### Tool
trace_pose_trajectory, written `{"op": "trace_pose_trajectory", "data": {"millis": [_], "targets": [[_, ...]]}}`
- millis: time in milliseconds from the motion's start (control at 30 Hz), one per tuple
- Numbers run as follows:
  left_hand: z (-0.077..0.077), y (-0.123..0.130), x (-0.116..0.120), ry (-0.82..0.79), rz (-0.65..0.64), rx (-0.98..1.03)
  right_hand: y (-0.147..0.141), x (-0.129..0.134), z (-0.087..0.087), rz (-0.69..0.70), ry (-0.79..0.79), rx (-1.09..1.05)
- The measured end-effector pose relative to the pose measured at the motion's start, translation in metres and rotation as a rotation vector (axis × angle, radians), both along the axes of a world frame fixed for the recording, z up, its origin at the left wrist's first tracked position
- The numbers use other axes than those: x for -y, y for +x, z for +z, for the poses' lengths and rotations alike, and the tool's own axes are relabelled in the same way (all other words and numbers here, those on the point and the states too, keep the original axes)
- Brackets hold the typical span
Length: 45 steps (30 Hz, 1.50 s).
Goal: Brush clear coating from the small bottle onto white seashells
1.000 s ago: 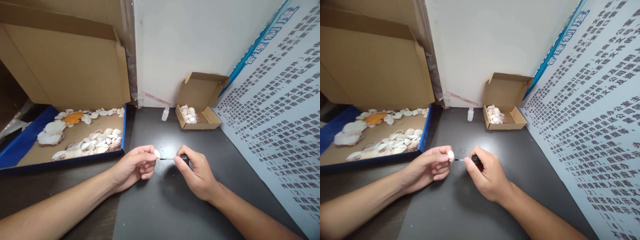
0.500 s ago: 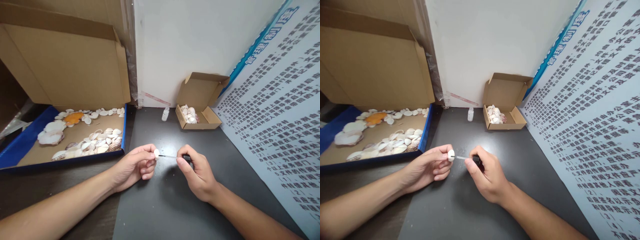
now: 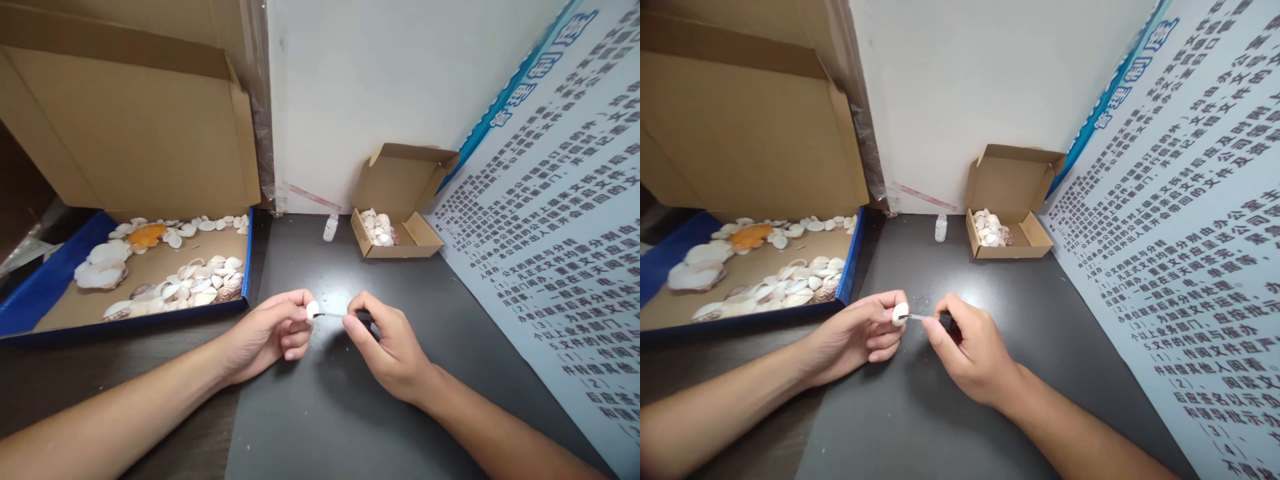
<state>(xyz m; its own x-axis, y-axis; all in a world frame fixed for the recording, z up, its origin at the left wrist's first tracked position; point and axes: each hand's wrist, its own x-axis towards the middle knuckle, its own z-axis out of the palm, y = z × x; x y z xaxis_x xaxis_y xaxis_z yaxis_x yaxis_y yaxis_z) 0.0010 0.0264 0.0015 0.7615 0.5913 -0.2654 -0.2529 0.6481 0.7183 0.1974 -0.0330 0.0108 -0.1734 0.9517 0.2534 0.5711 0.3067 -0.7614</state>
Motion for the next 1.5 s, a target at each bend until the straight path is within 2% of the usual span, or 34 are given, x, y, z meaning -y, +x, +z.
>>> {"op": "trace_pose_trajectory", "data": {"millis": [133, 367, 533, 700, 900, 1067, 1200, 1367, 1500], "targets": [[-0.0012, 0.0005, 0.0000, 0.005, 0.008, -0.013, 0.0004, -0.0023, -0.0011, -0.067, 0.010, 0.010], [-0.0022, 0.0003, -0.0003, 0.014, -0.007, -0.012, 0.0009, -0.0012, -0.0021, 0.021, -0.021, -0.051], [-0.0030, 0.0001, 0.0001, 0.032, -0.009, -0.016, 0.0008, -0.0015, -0.0011, -0.054, -0.001, -0.025], [-0.0026, 0.0005, 0.0022, 0.077, -0.028, -0.050, 0.0006, -0.0003, -0.0005, 0.040, 0.001, -0.055], [-0.0006, 0.0015, 0.0027, 0.127, -0.056, -0.066, 0.0001, -0.0023, 0.0011, -0.091, 0.021, -0.010], [-0.0010, 0.0012, 0.0031, 0.143, -0.063, -0.081, 0.0012, 0.0004, 0.0020, -0.057, 0.046, -0.078], [-0.0025, 0.0010, 0.0033, 0.157, -0.076, -0.081, 0.0013, 0.0004, -0.0003, 0.007, 0.017, -0.046], [-0.0032, 0.0012, 0.0035, 0.179, -0.080, -0.091, 0.0005, -0.0029, 0.0004, -0.112, 0.036, 0.003], [-0.0042, 0.0009, 0.0033, 0.191, -0.093, -0.086, 0.0005, -0.0022, 0.0017, -0.097, 0.049, -0.032]]}}
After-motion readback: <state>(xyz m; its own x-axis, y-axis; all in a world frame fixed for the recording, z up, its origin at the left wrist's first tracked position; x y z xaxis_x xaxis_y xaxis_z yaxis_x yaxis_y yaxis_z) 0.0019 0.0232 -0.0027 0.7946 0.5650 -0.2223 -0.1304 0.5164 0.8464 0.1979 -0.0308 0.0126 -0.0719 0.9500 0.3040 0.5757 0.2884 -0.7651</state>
